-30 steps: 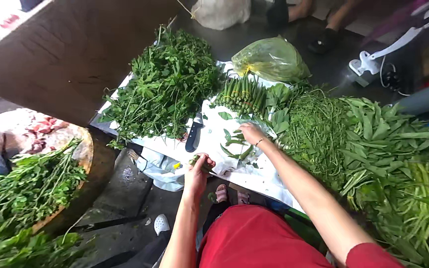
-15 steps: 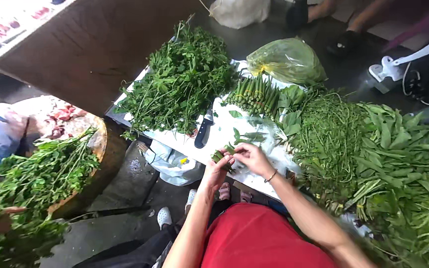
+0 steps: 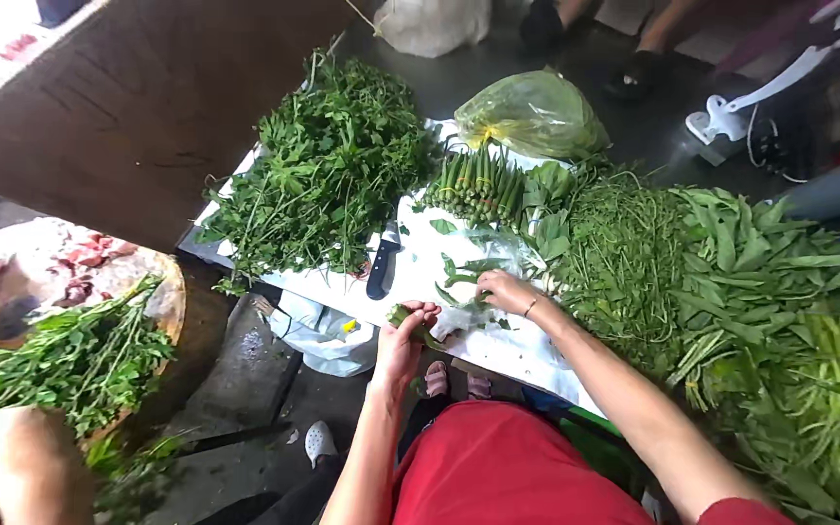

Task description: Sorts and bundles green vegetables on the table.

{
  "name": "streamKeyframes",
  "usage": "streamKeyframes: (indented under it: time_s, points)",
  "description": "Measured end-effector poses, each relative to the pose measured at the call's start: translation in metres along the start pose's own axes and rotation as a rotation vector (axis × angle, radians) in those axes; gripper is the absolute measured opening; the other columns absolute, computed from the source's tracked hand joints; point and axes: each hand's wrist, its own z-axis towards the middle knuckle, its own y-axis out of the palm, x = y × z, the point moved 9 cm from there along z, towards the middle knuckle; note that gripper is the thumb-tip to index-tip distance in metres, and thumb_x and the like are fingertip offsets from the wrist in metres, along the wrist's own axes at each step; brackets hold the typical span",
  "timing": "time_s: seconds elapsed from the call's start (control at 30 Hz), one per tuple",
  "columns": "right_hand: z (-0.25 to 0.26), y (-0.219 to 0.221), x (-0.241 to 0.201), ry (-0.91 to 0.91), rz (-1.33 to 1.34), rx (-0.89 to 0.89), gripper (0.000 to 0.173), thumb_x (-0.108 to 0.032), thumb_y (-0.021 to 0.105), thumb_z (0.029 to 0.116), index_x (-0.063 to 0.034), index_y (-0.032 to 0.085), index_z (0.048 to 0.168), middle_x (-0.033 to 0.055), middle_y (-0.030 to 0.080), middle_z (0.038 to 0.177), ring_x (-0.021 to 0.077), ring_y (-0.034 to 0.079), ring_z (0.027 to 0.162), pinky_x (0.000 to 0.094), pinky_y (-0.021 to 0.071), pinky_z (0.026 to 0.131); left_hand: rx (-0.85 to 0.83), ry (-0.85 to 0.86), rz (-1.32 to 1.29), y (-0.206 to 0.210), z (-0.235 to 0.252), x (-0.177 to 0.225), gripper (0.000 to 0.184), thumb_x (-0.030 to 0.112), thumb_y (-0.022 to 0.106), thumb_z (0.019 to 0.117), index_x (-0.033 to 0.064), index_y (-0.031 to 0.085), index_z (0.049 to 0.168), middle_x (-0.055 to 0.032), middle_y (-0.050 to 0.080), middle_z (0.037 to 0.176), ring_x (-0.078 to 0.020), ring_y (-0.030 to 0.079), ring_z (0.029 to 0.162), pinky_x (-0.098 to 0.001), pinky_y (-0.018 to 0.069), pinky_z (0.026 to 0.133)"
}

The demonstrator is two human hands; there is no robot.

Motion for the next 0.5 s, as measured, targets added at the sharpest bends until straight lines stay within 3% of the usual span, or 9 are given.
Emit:
streamKeyframes:
  time_s: [0.07,0.13,0.2,0.3,0.33,0.4,0.47,0.5]
  points:
    - [-0.014,-0.027,-0.017,-0.042,0.194,0.174,0.022,-0.006,0.064,0.0973,-0.0011,0.072,0.118,0.0173,0.068,0.125,0.0312,0.064,0.120,0.0481,0.0482,0.108,-0.042,0.011,0.047,0.004,0.001,0.002,0.019,-0.004,0.048,0.1004,-0.0054,0.059,0.116,-0.0200,0.073,0.108,-0.0278,0.072,0.103,-0.0411,0.0584,0.092]
    - [-0.031,-0.044,-0.052,-0.093,0.413,0.310,0.026,-0.009,0.070,0.0950,0.0024,0.070,0.119,0.0185,0.070,0.117,0.0275,0.070,0.105,0.0437,0.0568,0.095,-0.104,0.035,0.097,0.009,0.004,0.000,0.025,-0.003,0.050,0.0994,-0.0064,0.057,0.123,-0.0197,0.072,0.115,-0.0267,0.070,0.109,-0.0406,0.0568,0.096]
    - [-0.040,-0.041,-0.091,-0.144,0.561,0.376,0.027,-0.010,0.073,0.0915,0.0037,0.071,0.115,0.0174,0.071,0.109,0.0227,0.070,0.092,0.0384,0.0593,0.083,-0.158,0.041,0.101,0.016,0.006,-0.004,0.030,-0.001,0.052,0.0993,-0.0050,0.057,0.128,-0.0164,0.071,0.115,-0.0235,0.070,0.106,-0.0398,0.0569,0.095]
    - [-0.039,-0.018,-0.128,-0.197,0.624,0.303,0.028,-0.012,0.071,0.0921,0.0047,0.073,0.114,0.0183,0.071,0.117,0.0221,0.070,0.106,0.0360,0.0574,0.094,-0.129,0.032,0.057,0.021,0.005,-0.009,0.025,0.003,0.053,0.0994,-0.0027,0.060,0.123,-0.0133,0.073,0.099,-0.0205,0.072,0.090,-0.0386,0.0605,0.084]
    - [-0.036,-0.016,-0.127,-0.194,0.660,0.254,0.030,-0.013,0.072,0.0934,0.0046,0.072,0.117,0.0189,0.069,0.124,0.0220,0.068,0.112,0.0346,0.0563,0.098,-0.092,0.028,0.037,0.016,0.006,-0.009,0.021,0.002,0.052,0.0994,-0.0029,0.060,0.118,-0.0142,0.073,0.098,-0.0216,0.072,0.089,-0.0393,0.0609,0.083]
    - [-0.027,-0.020,-0.106,-0.139,0.679,0.252,0.023,-0.010,0.069,0.0964,0.0032,0.074,0.114,0.0177,0.069,0.121,0.0215,0.068,0.111,0.0339,0.0573,0.098,-0.032,0.019,-0.005,0.005,0.007,-0.007,0.017,-0.001,0.049,0.1010,-0.0051,0.057,0.116,-0.0191,0.071,0.106,-0.0273,0.071,0.098,-0.0431,0.0598,0.089]
    - [-0.012,-0.017,-0.066,-0.028,0.395,0.239,0.019,-0.009,0.065,0.0983,0.0002,0.075,0.111,0.0171,0.070,0.118,0.0259,0.068,0.109,0.0401,0.0556,0.099,-0.001,0.022,-0.010,-0.003,0.006,-0.005,0.015,-0.003,0.048,0.1011,-0.0065,0.056,0.112,-0.0227,0.072,0.107,-0.0322,0.072,0.101,-0.0455,0.0595,0.091]
    - [-0.003,-0.007,-0.046,0.052,0.211,0.150,0.021,-0.008,0.063,0.0982,-0.0009,0.075,0.115,0.0186,0.069,0.120,0.0308,0.066,0.115,0.0460,0.0516,0.104,0.001,0.026,0.006,-0.005,0.004,-0.004,0.012,-0.003,0.048,0.1005,-0.0056,0.057,0.109,-0.0213,0.072,0.102,-0.0311,0.073,0.097,-0.0446,0.0600,0.089]
